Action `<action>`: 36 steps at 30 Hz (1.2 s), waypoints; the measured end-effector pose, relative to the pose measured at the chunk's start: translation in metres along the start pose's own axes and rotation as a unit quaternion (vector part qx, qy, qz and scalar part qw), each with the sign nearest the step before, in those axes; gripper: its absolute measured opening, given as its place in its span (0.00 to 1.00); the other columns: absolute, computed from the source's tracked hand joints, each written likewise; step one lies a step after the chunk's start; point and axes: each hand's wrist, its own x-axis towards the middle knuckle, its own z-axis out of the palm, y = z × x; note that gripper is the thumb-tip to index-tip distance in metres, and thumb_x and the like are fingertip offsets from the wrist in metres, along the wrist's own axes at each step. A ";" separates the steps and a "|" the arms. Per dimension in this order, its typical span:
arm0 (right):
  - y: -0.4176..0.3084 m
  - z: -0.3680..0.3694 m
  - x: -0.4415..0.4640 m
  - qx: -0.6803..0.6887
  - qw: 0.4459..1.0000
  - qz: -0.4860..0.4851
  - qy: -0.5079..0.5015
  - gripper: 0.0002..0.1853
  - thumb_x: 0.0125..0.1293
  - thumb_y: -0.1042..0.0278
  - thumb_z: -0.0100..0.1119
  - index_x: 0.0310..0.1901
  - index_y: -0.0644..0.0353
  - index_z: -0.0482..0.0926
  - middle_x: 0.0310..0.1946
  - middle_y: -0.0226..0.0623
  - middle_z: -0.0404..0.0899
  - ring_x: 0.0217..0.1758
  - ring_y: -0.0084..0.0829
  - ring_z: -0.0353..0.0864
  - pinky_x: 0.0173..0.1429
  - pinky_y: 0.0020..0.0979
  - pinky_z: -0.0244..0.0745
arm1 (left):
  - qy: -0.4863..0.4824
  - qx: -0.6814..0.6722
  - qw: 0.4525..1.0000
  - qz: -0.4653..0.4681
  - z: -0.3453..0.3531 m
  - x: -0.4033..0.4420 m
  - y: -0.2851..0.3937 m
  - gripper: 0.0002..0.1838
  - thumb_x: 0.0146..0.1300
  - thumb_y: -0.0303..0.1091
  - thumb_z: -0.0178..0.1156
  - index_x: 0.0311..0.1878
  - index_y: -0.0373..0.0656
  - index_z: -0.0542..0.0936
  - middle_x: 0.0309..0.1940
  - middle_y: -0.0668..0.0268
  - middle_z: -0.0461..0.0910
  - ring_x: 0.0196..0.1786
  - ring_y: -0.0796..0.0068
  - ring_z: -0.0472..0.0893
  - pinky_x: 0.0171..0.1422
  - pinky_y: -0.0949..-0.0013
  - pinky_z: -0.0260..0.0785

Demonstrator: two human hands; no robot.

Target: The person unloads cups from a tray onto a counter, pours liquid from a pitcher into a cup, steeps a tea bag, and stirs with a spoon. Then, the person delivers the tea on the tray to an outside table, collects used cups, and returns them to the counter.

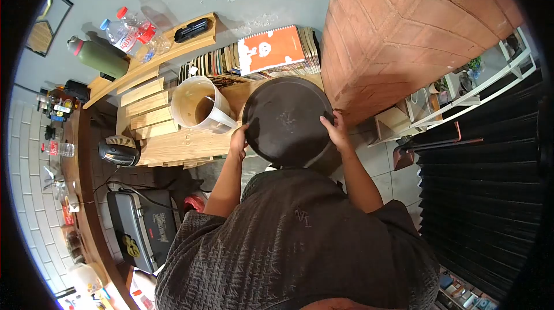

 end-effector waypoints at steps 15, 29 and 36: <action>0.027 0.007 0.013 -0.005 0.996 -0.003 0.086 0.40 0.62 0.56 0.67 0.69 0.67 0.59 0.59 0.50 0.73 0.61 0.39 0.74 0.64 0.36 0.69 | -0.139 0.107 0.984 0.037 -0.009 -0.025 0.027 0.39 0.61 0.45 0.58 0.73 0.48 0.56 0.67 0.65 0.67 0.67 0.65 0.65 0.65 0.52 0.53; 0.069 0.060 -0.050 -0.053 0.976 0.001 0.212 0.35 0.62 0.60 0.66 0.66 0.66 0.63 0.59 0.52 0.73 0.62 0.41 0.74 0.64 0.39 0.69 | -0.233 0.153 0.956 0.094 -0.027 -0.002 0.012 0.42 0.64 0.30 0.61 0.75 0.38 0.47 0.64 0.54 0.69 0.65 0.65 0.71 0.69 0.64 0.61; 0.044 0.082 -0.111 0.031 0.968 0.061 0.243 0.34 0.64 0.62 0.65 0.67 0.63 0.62 0.55 0.48 0.75 0.55 0.38 0.78 0.59 0.39 0.74 | -0.273 0.173 0.943 0.085 -0.034 0.007 0.007 0.41 0.63 0.26 0.60 0.74 0.39 0.49 0.63 0.56 0.70 0.62 0.64 0.73 0.68 0.64 0.62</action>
